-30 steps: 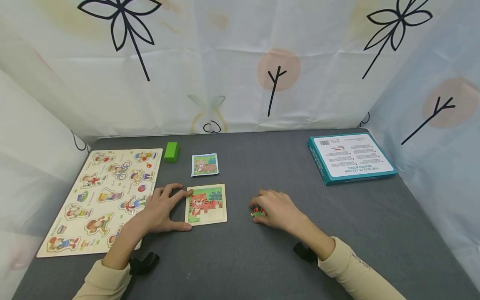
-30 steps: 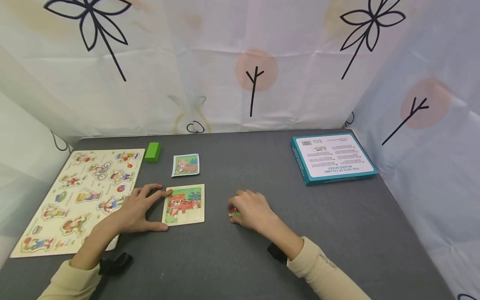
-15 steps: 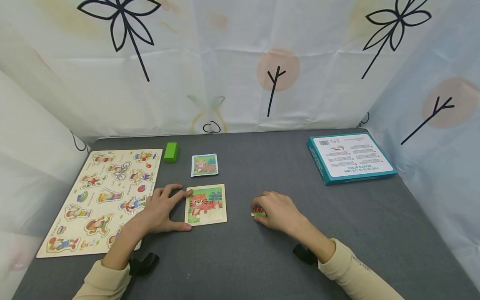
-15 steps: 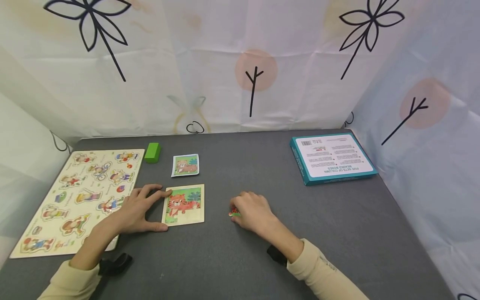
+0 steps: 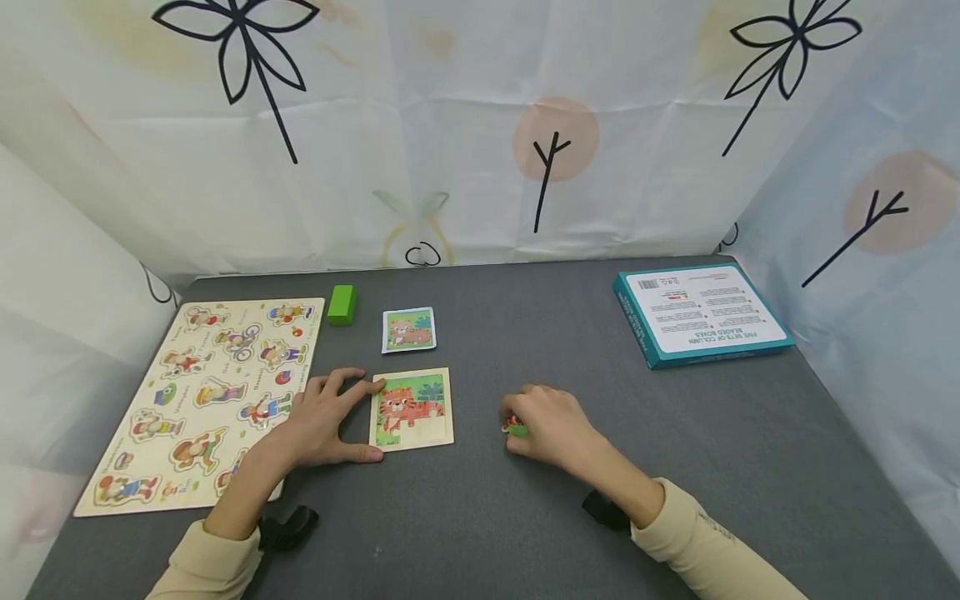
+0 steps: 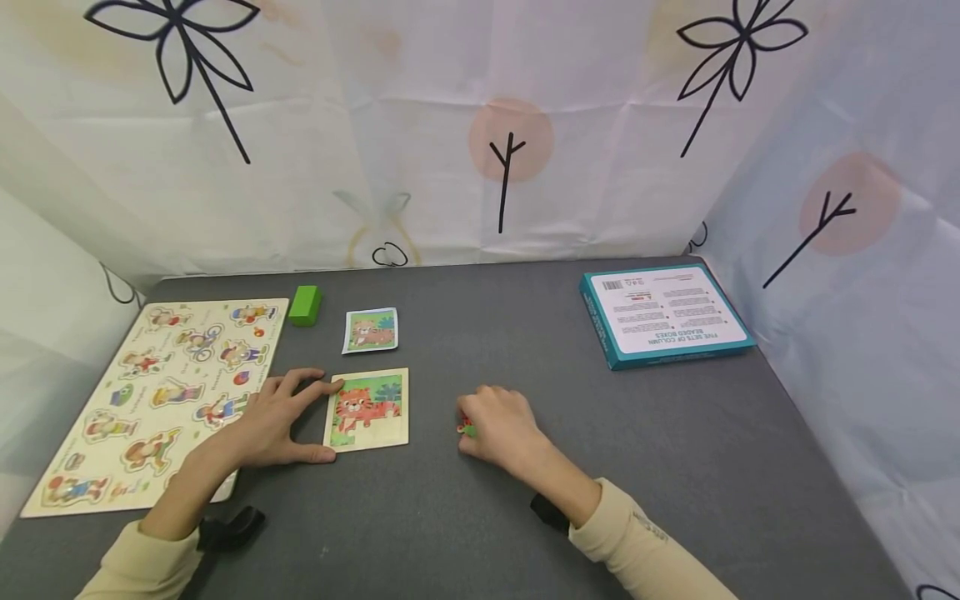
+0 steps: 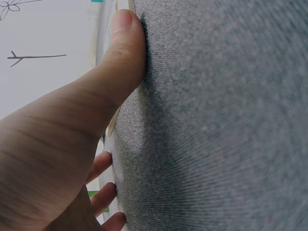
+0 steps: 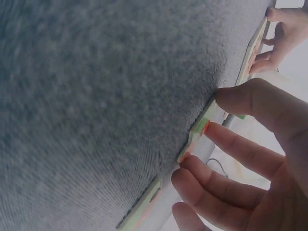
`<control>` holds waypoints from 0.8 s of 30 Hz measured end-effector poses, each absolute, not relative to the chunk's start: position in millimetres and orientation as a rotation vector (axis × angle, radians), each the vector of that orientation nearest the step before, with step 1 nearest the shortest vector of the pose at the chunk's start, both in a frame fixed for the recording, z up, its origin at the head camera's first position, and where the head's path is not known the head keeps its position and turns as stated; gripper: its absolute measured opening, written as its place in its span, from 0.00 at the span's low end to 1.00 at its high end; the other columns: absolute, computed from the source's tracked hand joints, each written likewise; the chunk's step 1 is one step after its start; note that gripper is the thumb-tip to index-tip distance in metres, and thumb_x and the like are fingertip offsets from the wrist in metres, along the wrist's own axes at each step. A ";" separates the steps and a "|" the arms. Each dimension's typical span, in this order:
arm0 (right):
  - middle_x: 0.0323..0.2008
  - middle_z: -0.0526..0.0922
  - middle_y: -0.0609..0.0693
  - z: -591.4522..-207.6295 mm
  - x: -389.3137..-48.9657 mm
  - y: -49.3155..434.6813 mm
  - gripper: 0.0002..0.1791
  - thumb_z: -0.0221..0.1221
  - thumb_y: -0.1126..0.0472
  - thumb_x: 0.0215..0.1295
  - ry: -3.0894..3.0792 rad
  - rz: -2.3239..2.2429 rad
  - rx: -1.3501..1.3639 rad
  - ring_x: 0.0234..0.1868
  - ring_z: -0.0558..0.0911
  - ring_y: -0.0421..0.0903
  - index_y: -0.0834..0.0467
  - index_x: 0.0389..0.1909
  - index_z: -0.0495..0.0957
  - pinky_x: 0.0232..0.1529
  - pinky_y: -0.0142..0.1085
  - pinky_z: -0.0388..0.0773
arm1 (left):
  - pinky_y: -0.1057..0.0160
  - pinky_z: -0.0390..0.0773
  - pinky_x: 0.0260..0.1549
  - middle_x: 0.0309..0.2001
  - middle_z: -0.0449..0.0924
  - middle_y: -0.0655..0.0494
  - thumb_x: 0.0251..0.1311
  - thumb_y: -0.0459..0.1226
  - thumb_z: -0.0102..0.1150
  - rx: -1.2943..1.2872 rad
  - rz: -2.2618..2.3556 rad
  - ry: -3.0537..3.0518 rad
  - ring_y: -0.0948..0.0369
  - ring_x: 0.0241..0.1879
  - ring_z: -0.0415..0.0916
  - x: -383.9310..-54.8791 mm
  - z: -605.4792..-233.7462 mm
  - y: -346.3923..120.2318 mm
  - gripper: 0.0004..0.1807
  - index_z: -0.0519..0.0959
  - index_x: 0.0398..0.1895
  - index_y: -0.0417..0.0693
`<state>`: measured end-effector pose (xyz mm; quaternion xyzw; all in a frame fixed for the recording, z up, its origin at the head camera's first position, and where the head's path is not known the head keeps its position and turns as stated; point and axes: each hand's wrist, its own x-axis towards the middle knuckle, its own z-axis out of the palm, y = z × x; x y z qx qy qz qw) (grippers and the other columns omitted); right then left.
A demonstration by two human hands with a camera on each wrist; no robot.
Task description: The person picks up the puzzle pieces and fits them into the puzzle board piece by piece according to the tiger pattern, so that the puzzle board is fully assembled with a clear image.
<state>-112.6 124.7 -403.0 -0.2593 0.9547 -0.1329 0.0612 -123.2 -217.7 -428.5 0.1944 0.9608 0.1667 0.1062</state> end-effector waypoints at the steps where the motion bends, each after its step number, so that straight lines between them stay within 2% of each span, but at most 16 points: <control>1: 0.31 0.85 0.51 -403.4 -112.8 124.3 0.09 0.70 0.63 0.53 2.890 -0.401 -0.783 0.27 0.78 0.42 0.56 0.37 0.87 0.23 0.34 0.71 | 0.26 0.63 0.58 0.73 0.60 0.40 0.44 0.65 0.76 0.572 0.491 2.830 0.32 0.66 0.60 -123.1 -428.4 -217.7 0.54 0.66 0.76 0.59; 11: 0.29 0.84 0.50 -402.8 -114.4 117.9 0.10 0.69 0.61 0.52 2.910 -0.437 -0.801 0.24 0.71 0.39 0.55 0.37 0.87 0.20 0.30 0.63 | 0.25 0.64 0.57 0.73 0.60 0.41 0.43 0.67 0.75 0.560 0.472 2.829 0.32 0.66 0.61 -123.6 -428.1 -215.8 0.55 0.67 0.75 0.60; 24: 0.30 0.82 0.49 -401.7 -115.3 105.0 0.09 0.67 0.61 0.52 2.898 -0.507 -0.869 0.25 0.70 0.39 0.55 0.37 0.87 0.21 0.30 0.63 | 0.25 0.63 0.57 0.74 0.60 0.41 0.44 0.67 0.75 0.549 0.481 2.822 0.32 0.66 0.61 -122.7 -427.6 -215.6 0.54 0.66 0.75 0.61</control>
